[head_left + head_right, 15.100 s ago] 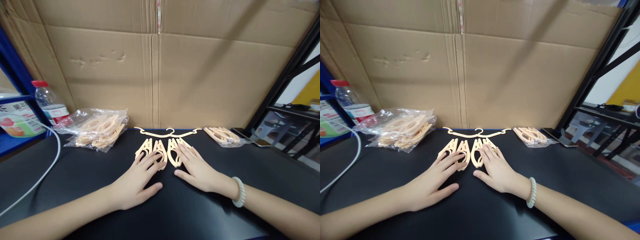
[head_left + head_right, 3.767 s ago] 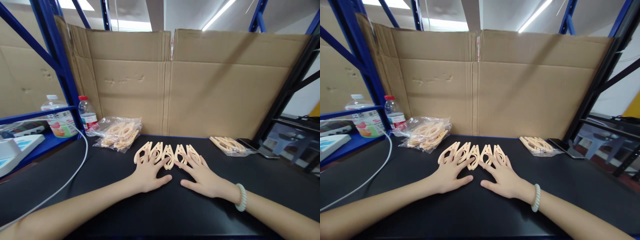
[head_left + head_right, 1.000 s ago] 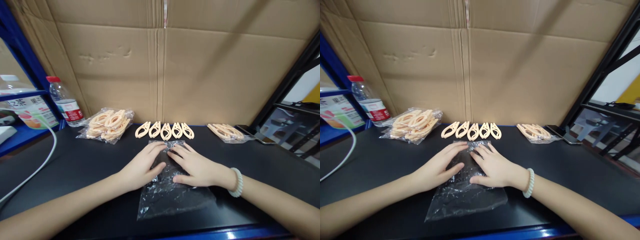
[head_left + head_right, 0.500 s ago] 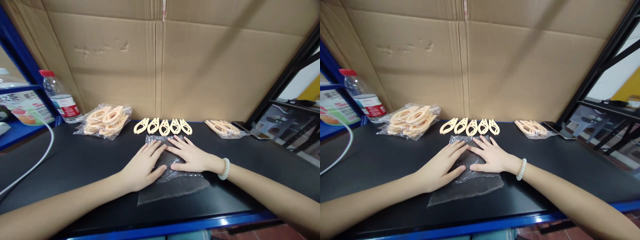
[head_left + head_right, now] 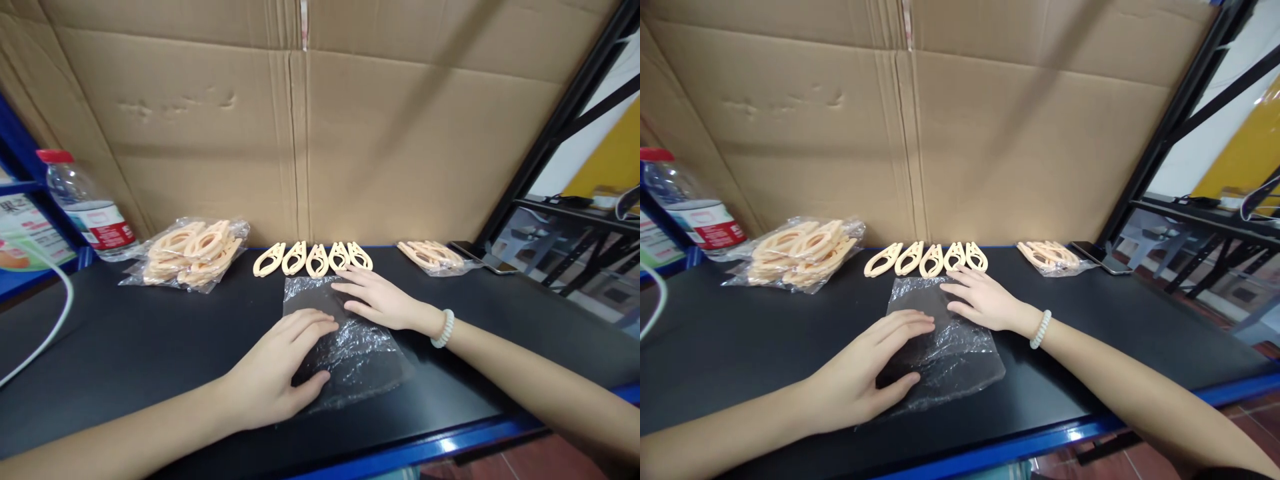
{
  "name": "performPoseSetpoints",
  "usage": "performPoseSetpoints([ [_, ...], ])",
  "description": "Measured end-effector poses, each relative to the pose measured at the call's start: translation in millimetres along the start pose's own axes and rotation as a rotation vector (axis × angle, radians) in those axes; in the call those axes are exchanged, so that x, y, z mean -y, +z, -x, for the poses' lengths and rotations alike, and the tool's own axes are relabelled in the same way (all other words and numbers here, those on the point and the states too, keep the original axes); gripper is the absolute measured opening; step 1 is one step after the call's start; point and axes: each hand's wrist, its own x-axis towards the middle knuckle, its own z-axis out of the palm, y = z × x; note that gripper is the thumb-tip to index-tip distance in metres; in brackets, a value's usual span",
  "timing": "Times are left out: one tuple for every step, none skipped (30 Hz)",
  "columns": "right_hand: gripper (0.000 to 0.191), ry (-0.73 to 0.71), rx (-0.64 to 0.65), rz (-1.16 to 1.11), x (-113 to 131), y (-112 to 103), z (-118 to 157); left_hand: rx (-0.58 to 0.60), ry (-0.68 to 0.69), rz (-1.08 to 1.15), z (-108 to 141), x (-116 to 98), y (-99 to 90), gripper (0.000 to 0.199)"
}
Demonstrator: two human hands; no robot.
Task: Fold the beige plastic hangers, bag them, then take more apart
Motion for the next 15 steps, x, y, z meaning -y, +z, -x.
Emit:
performPoseSetpoints([
  [0.044,-0.011,0.0,0.012,-0.9,1.2,-0.2,-0.01,0.009,0.01,-0.7,-0.4,-0.2,0.047],
  [0.044,-0.019,0.002,0.024,-1.2,2.3,-0.3,-0.019,0.019,0.023,-1.4,-0.9,-0.2,0.042],
  [0.044,-0.025,0.001,0.032,-1.1,3.3,-0.3,-0.027,0.029,0.038,-1.8,-1.2,-0.2,0.037],
  [0.044,-0.029,0.001,0.036,-0.8,4.0,-0.4,-0.035,0.04,0.053,-2.0,-1.4,0.0,0.033],
  [0.044,-0.033,0.002,0.036,-0.6,4.5,-0.5,-0.042,0.053,0.066,-2.0,-1.3,0.2,0.03],
  [0.044,-0.037,0.004,0.032,-0.6,4.9,-0.6,-0.05,0.068,0.074,-1.8,-1.0,0.3,0.027],
  [0.044,-0.041,0.007,0.024,-0.9,5.2,-0.7,-0.057,0.086,0.077,-1.5,-0.5,0.3,0.026],
  [0.044,-0.045,0.011,0.014,-1.4,5.5,-0.7,-0.066,0.109,0.07,-1.1,0.3,0.1,0.025],
  [0.044,-0.048,0.013,0.005,-2.0,5.9,-0.8,-0.074,0.132,0.054,-0.8,1.1,-0.3,0.024],
  [0.044,-0.052,0.016,-0.003,-2.6,6.3,-0.7,-0.085,0.161,0.03,-0.5,2.1,-0.8,0.024],
  [0.045,-0.055,0.017,-0.009,-3.1,6.8,-0.6,-0.1,0.196,0.002,-0.3,3.0,-1.4,0.025],
  [0.045,-0.058,0.019,-0.013,-3.3,7.4,-0.4,-0.118,0.235,-0.026,-0.1,3.9,-1.9,0.025],
  [0.045,-0.061,0.02,-0.016,-3.1,7.9,-0.3,-0.135,0.274,-0.052,0.0,4.6,-2.3,0.026],
  [0.045,-0.066,0.019,-0.017,-2.6,8.5,-0.2,-0.148,0.305,-0.075,0.1,5.1,-2.6,0.026],
  [0.045,-0.072,0.013,-0.016,-2.1,8.8,-0.2,-0.156,0.326,-0.093,0.1,5.5,-2.8,0.025],
])
